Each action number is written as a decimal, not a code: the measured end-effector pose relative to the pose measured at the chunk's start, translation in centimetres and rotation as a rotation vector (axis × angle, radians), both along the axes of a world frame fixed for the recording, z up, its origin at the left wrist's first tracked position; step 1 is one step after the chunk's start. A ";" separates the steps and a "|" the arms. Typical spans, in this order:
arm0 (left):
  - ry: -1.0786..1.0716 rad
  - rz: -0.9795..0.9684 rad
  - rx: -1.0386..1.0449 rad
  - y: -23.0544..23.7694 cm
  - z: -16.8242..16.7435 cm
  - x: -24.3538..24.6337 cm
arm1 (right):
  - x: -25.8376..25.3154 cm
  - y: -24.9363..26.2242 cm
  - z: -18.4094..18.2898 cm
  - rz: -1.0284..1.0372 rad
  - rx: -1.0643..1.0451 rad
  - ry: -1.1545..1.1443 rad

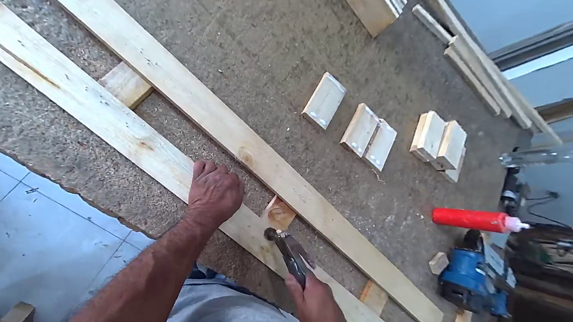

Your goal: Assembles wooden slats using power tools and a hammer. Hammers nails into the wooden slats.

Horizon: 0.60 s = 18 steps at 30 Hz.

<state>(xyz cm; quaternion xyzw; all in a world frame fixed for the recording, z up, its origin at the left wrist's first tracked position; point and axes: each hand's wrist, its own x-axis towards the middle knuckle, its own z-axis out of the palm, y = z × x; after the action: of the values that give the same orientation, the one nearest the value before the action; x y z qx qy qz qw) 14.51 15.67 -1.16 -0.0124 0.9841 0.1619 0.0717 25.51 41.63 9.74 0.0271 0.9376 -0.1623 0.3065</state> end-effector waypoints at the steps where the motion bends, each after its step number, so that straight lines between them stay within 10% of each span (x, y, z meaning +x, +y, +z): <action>1: -0.034 -0.056 -0.007 -0.5 0.2 -0.4 | -1.7 -1.0 1.4 0.004 0.019 -0.102; 7: 0.000 -0.089 0.085 -1.4 0.4 -0.7 | -7.1 -7.8 8.3 0.121 -0.386 0.180; 14: -0.014 -0.062 0.066 -1.3 -0.1 -1.2 | -7.4 -8.4 10.6 0.142 0.383 -0.375; 18: -0.042 -0.081 0.072 -1.3 0.8 -1.2 | -5.4 -8.4 14.9 0.154 -0.200 0.247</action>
<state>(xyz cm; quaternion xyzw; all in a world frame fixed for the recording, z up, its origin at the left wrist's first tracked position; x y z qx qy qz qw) 13.32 14.34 -0.41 0.0267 0.9756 0.1941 0.0995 20.09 33.28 24.61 -0.0956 0.9466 -0.2327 0.2018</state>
